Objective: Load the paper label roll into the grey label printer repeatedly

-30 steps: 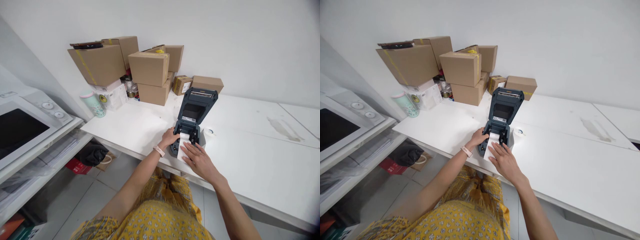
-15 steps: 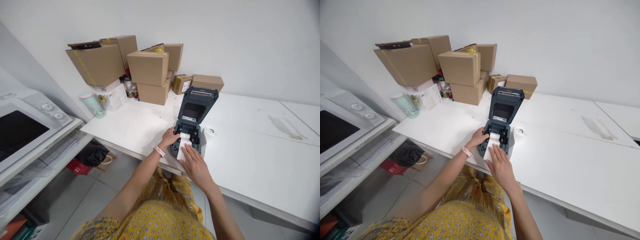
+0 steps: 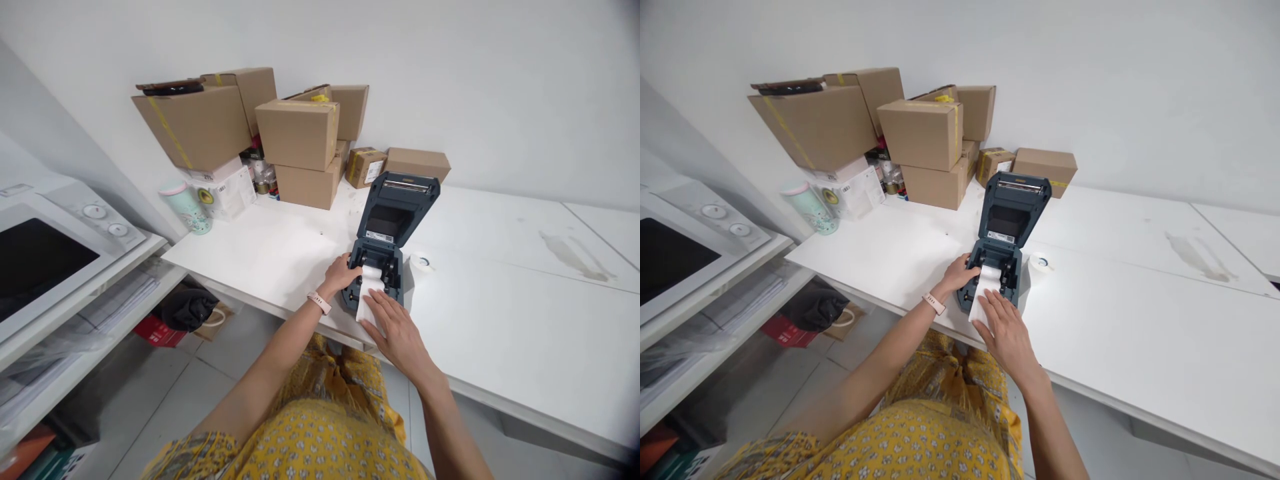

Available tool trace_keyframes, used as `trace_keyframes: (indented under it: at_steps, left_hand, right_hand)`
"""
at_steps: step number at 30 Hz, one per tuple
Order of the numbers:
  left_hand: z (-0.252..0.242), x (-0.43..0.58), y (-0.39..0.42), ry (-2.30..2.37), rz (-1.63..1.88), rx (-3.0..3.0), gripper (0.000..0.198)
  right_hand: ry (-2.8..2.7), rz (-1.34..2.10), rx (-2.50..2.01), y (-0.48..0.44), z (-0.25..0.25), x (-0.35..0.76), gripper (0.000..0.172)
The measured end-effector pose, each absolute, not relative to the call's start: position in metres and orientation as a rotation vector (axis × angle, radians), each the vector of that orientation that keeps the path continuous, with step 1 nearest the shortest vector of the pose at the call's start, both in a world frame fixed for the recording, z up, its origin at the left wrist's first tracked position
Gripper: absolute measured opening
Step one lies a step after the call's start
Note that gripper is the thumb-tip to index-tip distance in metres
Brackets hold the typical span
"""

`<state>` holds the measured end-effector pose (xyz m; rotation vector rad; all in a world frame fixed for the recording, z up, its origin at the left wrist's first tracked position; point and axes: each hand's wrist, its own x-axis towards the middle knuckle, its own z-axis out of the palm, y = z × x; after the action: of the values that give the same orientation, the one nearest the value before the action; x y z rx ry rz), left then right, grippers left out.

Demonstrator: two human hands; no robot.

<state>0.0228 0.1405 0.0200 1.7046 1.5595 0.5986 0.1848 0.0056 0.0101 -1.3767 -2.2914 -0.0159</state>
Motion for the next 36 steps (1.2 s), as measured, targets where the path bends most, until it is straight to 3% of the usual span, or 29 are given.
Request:
trace_keyframes:
  at_steps: [7, 13, 16, 18, 21, 26, 30, 36]
  left_hand:
    - [0.020, 0.022, 0.143, 1.526, 0.619, 1.670, 0.055]
    - [0.009, 0.017, 0.095, 1.371, 0.842, 1.555, 0.089]
    - [0.000, 0.011, 0.063, 1.274, 0.907, 1.499, 0.091]
    - [-0.003, 0.007, 0.051, 1.266, 0.888, 1.445, 0.092]
    - [-0.004, 0.006, 0.046, 1.255, 0.875, 1.399, 0.098]
    - [-0.009, 0.006, 0.044, 1.242, 0.904, 1.333, 0.106]
    - [-0.018, 0.004, 0.039, 1.211, 0.919, 1.342, 0.111]
    - [-0.027, 0.006, 0.039, 1.193, 0.941, 1.339, 0.119]
  right_hand:
    - [-2.303, -0.012, -1.376, 0.006, 0.010, 0.184, 0.050]
    - [-2.289, 0.141, -1.301, -0.003, 0.014, 0.191, 0.051]
    - [-2.097, 0.358, -1.237, 0.010, 0.040, 0.210, 0.037]
    - [-1.794, 0.284, -1.277, 0.037, 0.069, 0.224, 0.033]
    - [-1.520, 0.010, -1.334, 0.106, 0.118, 0.240, 0.044]
    - [-1.487, 0.254, -1.400, 0.212, 0.169, 0.242, 0.063]
    - [-1.496, 0.254, -1.370, 0.206, 0.158, 0.233, 0.062]
    - [-1.624, -0.333, -1.246, 0.087, 0.075, 0.211, 0.044]
